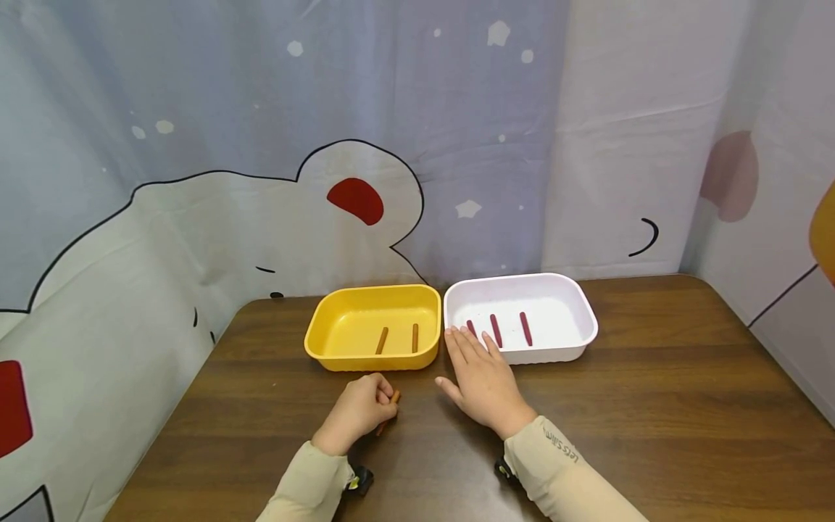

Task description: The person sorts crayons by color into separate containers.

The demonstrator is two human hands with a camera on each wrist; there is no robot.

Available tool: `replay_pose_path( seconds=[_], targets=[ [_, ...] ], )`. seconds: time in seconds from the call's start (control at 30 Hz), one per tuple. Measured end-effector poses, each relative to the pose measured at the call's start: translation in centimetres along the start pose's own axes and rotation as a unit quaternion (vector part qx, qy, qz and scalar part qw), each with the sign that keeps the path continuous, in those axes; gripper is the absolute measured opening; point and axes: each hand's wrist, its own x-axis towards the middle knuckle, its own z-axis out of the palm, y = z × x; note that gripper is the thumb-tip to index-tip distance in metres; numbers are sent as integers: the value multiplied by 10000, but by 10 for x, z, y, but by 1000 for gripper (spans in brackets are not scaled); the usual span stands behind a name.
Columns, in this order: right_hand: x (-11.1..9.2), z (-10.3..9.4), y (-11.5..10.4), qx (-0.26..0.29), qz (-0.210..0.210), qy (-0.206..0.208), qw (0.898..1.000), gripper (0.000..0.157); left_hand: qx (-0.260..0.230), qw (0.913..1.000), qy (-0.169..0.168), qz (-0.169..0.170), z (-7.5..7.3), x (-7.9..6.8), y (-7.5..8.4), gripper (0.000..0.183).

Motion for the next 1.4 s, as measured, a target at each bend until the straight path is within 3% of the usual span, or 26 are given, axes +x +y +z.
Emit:
replay_pose_path(
  seconds=[0.23,0.6,0.8,0.97,1.13,1.4],
  targets=[
    [0,1,1,-16,-38,28,10000,77,-220,9994,-277,-56,-5,-2,1,13],
    [1,1,-1,20,-49,50,10000,77,-857,9938,-657,275,-25,0,-3,9],
    [1,1,0,15,-56,41,10000,77,-1353,9854,-909,498,-38,1,-4,18],
    [0,0,0,8,-8,36,10000,77,-1969,9729,-1047,606,-49,1,-5,21],
    [1,1,1,1,-2,17,10000,77,-2339,9667,-908,498,-60,-2,-6,23],
    [1,1,0,18,-6,27,10000,78,-2575,9658,-72,308,-69,0,-7,25]
  ],
)
